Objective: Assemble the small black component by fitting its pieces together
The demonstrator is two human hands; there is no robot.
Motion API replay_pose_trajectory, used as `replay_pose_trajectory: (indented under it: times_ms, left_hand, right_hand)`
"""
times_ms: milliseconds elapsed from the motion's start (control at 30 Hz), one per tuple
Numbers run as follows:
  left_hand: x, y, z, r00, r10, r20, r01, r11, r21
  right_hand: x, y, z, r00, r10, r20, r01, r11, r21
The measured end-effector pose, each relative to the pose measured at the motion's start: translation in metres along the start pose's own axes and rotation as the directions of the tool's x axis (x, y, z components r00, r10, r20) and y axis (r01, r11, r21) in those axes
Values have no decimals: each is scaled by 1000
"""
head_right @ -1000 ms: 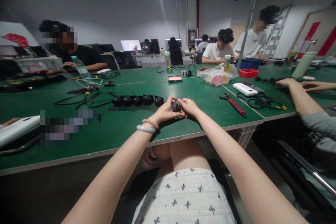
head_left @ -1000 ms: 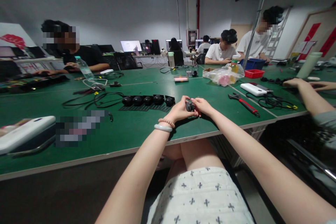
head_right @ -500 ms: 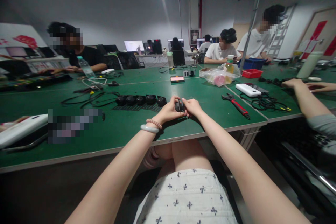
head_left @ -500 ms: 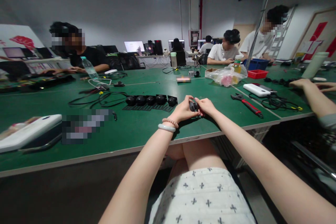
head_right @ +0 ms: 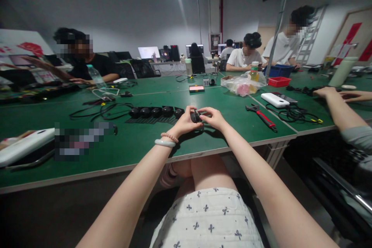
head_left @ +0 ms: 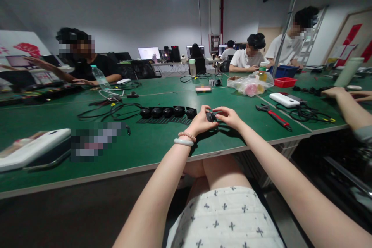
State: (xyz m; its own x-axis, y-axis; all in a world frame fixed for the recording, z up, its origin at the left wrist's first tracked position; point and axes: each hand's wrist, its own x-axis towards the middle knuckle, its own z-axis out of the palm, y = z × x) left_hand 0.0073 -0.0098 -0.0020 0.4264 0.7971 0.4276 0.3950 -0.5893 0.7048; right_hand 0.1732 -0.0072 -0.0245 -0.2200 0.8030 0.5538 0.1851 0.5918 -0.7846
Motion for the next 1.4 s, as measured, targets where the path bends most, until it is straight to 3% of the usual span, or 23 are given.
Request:
replay_pose_trajectory:
  times_ms: [233, 567, 833, 1400]
  left_hand:
    - [1, -4, 2, 1000, 0, -12, 0, 1000, -5]
    - [-1, -7, -2, 998, 64, -15, -59, 972, 228]
    - [0, -7, -1, 995, 102, -9, -93, 932, 349]
    - [1, -9, -2, 993, 111, -32, -96, 949, 299]
  right_hand:
    - [-1, 1, 1, 996, 59, 62, -66, 991, 114]
    - [-2, 2, 3, 981, 180, 77, -188, 975, 116]
    - [-1, 6, 2, 977, 183, 113, -192, 979, 70]
    - [0, 12, 2, 973, 185, 136, -160, 971, -178]
